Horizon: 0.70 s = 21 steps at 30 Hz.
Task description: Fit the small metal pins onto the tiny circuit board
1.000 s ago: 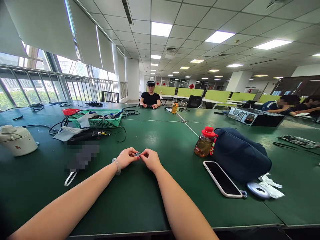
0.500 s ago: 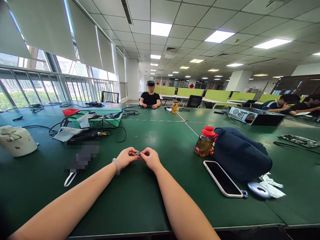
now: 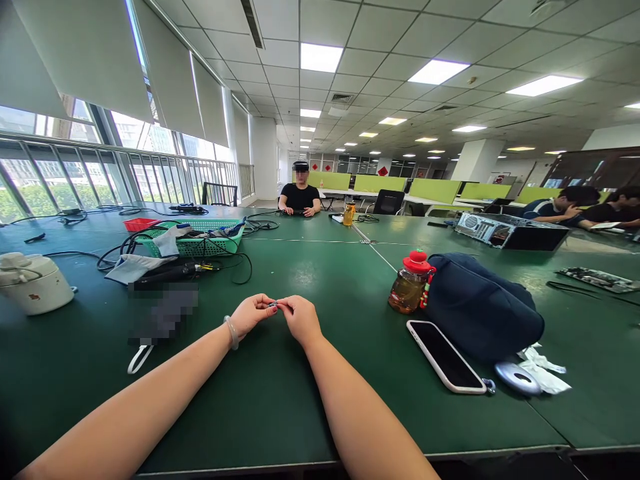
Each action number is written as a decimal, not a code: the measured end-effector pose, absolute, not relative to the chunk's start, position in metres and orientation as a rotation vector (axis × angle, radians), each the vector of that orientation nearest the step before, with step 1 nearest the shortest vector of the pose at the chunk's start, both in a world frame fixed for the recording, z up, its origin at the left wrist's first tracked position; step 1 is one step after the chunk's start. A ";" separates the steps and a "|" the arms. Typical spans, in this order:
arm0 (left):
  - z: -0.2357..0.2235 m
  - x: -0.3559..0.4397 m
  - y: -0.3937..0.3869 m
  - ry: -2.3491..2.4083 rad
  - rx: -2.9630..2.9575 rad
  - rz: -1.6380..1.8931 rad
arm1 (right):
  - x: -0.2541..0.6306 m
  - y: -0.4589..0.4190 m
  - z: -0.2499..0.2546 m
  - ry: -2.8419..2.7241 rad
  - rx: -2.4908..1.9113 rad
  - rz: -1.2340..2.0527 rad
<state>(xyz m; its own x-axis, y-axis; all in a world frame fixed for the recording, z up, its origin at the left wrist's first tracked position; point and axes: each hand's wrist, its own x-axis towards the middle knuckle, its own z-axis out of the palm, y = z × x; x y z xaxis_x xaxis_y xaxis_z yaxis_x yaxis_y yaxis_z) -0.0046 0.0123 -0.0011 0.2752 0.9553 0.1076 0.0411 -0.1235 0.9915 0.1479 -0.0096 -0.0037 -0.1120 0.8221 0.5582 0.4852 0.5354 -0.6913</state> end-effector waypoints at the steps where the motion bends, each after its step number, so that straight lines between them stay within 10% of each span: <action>1: 0.000 -0.005 0.011 0.973 1.444 1.049 | 0.149 -0.010 -0.003 -1.817 -1.081 0.329; 12: 0.000 -0.014 0.012 0.845 1.392 0.939 | 0.150 -0.013 -0.003 -2.142 -1.037 -0.160; 21: 0.000 -0.013 0.013 0.933 1.380 0.927 | 0.164 -0.001 -0.006 -2.002 -1.180 0.240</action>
<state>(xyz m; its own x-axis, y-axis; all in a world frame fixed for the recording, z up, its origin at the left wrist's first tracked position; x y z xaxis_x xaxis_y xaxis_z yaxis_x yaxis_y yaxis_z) -0.0134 0.0131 0.0001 0.3675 0.9300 0.0060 0.0120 -0.0112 0.9999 0.1645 -0.0006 -0.0063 -0.2608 0.8070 0.5299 0.6585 0.5501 -0.5136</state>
